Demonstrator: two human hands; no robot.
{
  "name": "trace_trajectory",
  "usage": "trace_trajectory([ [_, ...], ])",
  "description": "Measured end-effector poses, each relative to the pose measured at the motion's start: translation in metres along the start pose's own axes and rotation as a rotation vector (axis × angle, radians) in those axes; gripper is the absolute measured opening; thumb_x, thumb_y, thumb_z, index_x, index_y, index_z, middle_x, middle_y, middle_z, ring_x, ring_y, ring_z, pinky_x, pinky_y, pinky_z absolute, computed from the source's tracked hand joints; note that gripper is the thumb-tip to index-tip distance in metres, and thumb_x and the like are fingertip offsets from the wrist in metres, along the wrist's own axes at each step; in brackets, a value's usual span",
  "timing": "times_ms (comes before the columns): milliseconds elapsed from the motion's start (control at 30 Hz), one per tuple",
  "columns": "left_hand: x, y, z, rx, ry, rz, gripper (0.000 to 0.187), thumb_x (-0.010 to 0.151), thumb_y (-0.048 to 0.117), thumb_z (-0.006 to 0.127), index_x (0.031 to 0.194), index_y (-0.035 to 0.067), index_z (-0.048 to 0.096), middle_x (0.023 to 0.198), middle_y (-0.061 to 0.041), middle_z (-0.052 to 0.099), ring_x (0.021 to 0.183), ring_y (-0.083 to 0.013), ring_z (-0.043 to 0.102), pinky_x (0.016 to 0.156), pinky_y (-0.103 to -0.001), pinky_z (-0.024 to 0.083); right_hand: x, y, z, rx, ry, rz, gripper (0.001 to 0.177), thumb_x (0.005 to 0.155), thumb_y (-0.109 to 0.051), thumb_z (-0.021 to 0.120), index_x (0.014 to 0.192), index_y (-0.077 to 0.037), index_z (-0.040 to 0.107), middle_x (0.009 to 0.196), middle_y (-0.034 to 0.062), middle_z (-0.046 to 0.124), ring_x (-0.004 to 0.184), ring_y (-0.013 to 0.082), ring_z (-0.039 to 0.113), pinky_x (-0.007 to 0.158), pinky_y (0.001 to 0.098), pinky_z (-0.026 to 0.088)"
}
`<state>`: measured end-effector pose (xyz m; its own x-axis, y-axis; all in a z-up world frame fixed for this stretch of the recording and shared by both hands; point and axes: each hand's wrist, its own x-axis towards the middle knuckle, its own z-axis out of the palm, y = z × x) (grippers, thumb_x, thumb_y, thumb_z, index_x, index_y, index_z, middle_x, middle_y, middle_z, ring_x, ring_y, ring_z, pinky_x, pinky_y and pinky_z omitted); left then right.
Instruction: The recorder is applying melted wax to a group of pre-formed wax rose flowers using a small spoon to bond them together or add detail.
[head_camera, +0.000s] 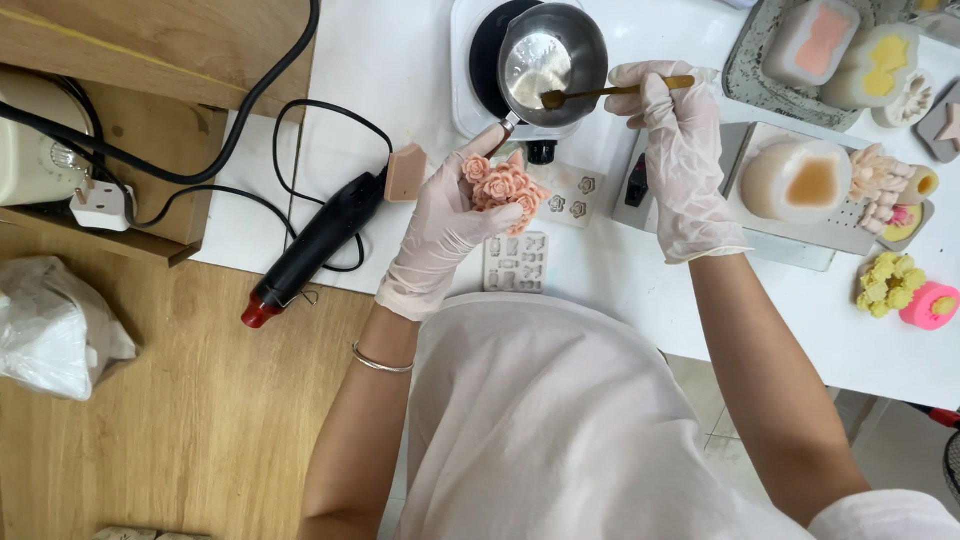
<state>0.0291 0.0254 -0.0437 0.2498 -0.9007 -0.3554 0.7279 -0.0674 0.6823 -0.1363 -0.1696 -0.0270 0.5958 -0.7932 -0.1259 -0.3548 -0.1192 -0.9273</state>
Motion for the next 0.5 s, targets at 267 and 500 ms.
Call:
trace_trajectory([
  [267, 0.002, -0.032, -0.004, -0.038, -0.005, 0.011, 0.078, 0.083, -0.007, 0.077, 0.153, -0.001, 0.042, 0.131, -0.013, 0.060, 0.117, -0.0201, 0.067, 0.101, -0.034, 0.059, 0.007, 0.034, -0.008, 0.247, -0.014, 0.014, 0.024, 0.118, -0.023, 0.047, 0.120, -0.003, 0.059, 0.113, 0.0080, 0.069, 0.097, 0.0148, 0.071, 0.092, 0.0325, 0.062],
  [500, 0.002, -0.048, -0.002, -0.024, 0.002, 0.163, 0.073, 0.084, -0.013, 0.076, 0.148, -0.002, 0.042, 0.149, -0.008, 0.052, 0.125, -0.0152, 0.061, 0.105, -0.033, 0.057, 0.007, 0.040, -0.009, 0.309, -0.017, -0.013, 0.023, 0.118, -0.022, 0.048, 0.119, -0.002, 0.059, 0.116, 0.0100, 0.068, 0.100, 0.0164, 0.071, 0.097, 0.0349, 0.064],
])
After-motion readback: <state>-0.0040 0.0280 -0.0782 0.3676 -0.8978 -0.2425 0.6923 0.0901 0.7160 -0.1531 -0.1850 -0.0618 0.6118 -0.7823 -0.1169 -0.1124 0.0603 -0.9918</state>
